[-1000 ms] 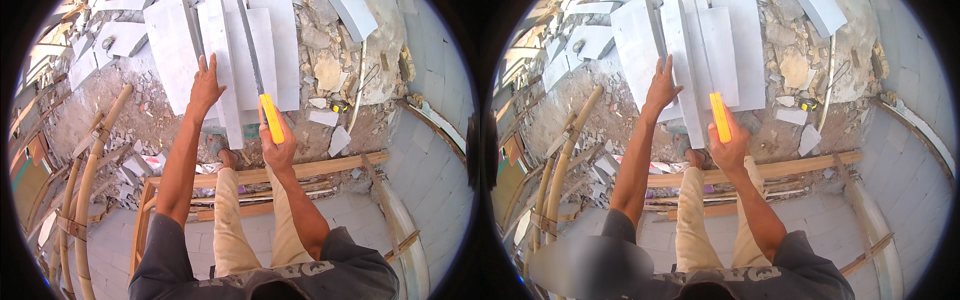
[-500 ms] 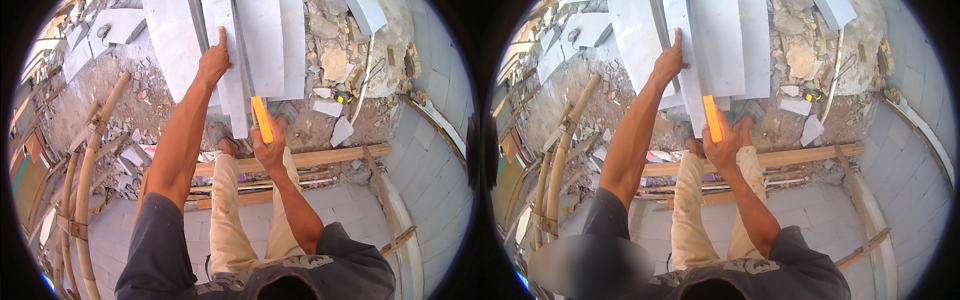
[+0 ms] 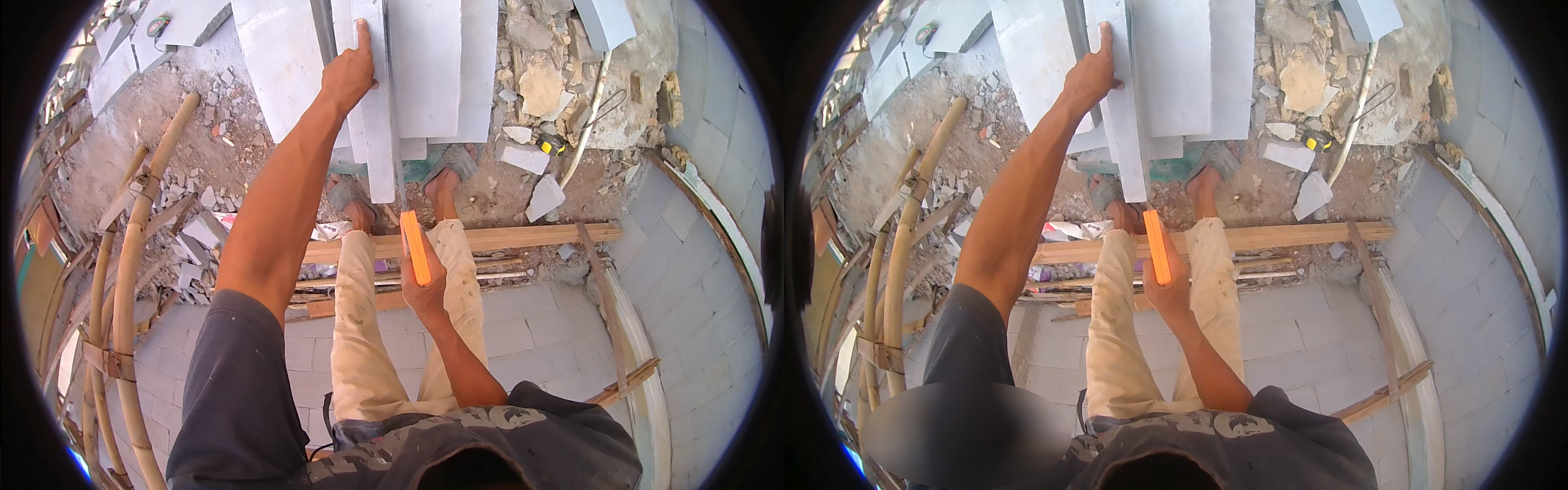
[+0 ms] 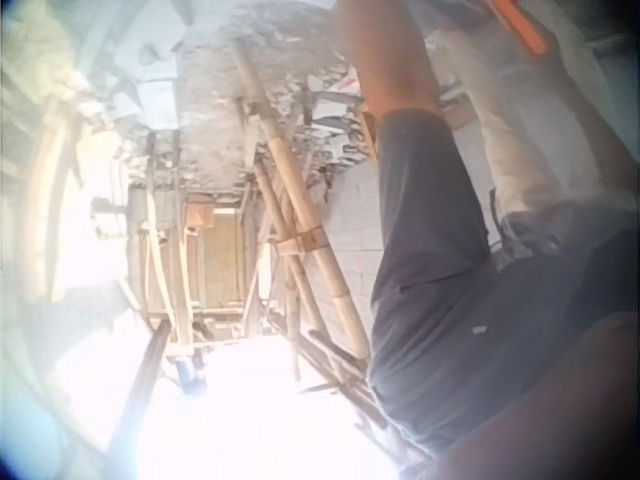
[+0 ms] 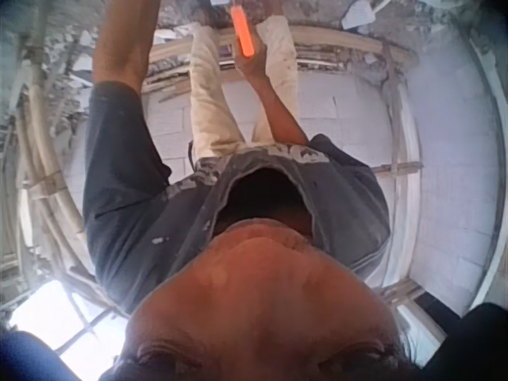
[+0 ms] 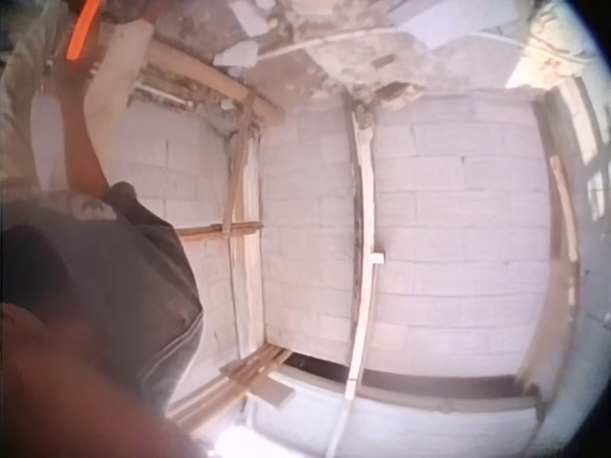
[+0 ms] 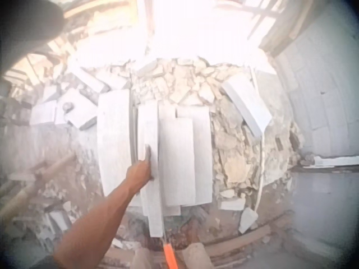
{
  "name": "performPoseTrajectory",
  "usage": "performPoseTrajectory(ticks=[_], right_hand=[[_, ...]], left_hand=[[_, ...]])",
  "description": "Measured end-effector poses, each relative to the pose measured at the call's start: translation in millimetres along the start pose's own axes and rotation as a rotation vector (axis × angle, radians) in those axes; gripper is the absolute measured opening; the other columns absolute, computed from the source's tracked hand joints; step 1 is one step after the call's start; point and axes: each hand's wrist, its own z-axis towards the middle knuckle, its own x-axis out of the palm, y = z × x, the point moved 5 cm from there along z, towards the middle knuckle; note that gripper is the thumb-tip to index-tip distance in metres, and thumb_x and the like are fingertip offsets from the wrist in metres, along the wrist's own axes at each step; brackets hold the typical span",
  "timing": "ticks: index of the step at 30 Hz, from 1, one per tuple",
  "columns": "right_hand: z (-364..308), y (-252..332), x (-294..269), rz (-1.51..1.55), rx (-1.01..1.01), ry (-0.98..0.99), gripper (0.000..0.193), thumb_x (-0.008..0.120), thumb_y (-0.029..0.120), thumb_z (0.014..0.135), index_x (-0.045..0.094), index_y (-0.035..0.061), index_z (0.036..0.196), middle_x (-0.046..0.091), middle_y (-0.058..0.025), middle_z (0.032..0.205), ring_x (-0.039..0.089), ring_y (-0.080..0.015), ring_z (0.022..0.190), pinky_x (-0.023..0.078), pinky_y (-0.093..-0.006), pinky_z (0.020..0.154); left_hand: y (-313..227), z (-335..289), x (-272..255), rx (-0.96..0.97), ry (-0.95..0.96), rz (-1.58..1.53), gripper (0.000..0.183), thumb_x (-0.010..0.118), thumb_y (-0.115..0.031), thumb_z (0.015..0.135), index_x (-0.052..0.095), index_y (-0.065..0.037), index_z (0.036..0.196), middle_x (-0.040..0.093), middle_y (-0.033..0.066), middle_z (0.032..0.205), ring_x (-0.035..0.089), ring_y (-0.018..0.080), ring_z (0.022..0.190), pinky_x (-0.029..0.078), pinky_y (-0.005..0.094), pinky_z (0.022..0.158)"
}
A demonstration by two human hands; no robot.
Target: The person uses a saw to cut lightweight concrete building blocks, then hands a block to another person at a construction site.
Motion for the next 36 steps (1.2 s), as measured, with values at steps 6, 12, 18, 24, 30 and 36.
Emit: performPoseTrajectory(ticks=[6,12,18,24,30,36], right_hand=[[-98.5,-9.8,-31.7,-0.022,0.270,0.115,0.067,0.059,-0.002,0.087,0.047,-0.0010,0.153,0.070,-0.0173,0.095,0.061,-0.0207,0.065,0.054,-0.0336,0.064],[-162.3,-10.3,-41.1,-0.092,0.231,0.061,0.065,0.058,-0.003,0.086,0.050,-0.0019,0.151,0.072,-0.0190,0.099,0.066,-0.0220,0.070,0.055,-0.0337,0.067],[-205.5,-1.2,-62.0,-0.124,0.358,0.088,0.061,0.058,-0.005,0.085,0.054,-0.0051,0.145,0.073,-0.0218,0.110,0.074,-0.0273,0.085,0.058,-0.0347,0.076],[-152.6,35.5,-93.6,-0.084,0.157,0.050,0.059,0.056,-0.006,0.085,0.055,-0.0067,0.144,0.072,-0.0228,0.120,0.075,-0.0292,0.098,0.058,-0.0338,0.083],[30.1,39.5,-53.7,-0.025,-0.151,-0.091,0.057,0.055,-0.006,0.086,0.057,-0.0057,0.142,0.070,-0.0228,0.125,0.071,-0.0255,0.101,0.055,-0.0327,0.090],[127.5,45.0,-22.6,0.145,-0.117,-0.130,0.052,0.058,-0.001,0.089,0.058,-0.0081,0.140,0.072,-0.0169,0.121,0.068,-0.0175,0.095,0.054,-0.0310,0.087]], left_hand=[[7.6,4.3,5.3,0.005,0.005,0.009,0.123,0.087,-0.012,0.077,0.002,-0.004,0.164,0.073,0.0295,0.097,0.072,0.0465,0.093,0.057,0.0515,0.080],[-1.1,5.5,5.5,0.052,-0.009,0.010,0.122,0.088,-0.012,0.077,0.003,-0.004,0.164,0.072,0.0311,0.096,0.071,0.0479,0.093,0.057,0.0516,0.081],[10.8,3.4,10.3,0.048,-0.028,-0.016,0.121,0.087,-0.009,0.078,0.002,-0.004,0.164,0.072,0.0313,0.098,0.071,0.0483,0.093,0.057,0.0519,0.083],[-2.7,1.9,5.0,0.008,-0.002,0.015,0.123,0.087,-0.009,0.078,0.000,-0.005,0.165,0.072,0.0298,0.097,0.071,0.0466,0.095,0.057,0.0507,0.084],[1.5,-1.5,2.1,0.004,-0.002,0.003,0.125,0.087,-0.008,0.077,-0.001,-0.008,0.166,0.072,0.0290,0.097,0.071,0.0457,0.094,0.057,0.0499,0.082],[1.7,1.4,4.0,0.002,-0.016,-0.009,0.124,0.087,-0.007,0.077,0.001,-0.009,0.166,0.072,0.0292,0.100,0.071,0.0455,0.095,0.057,0.0493,0.084]])
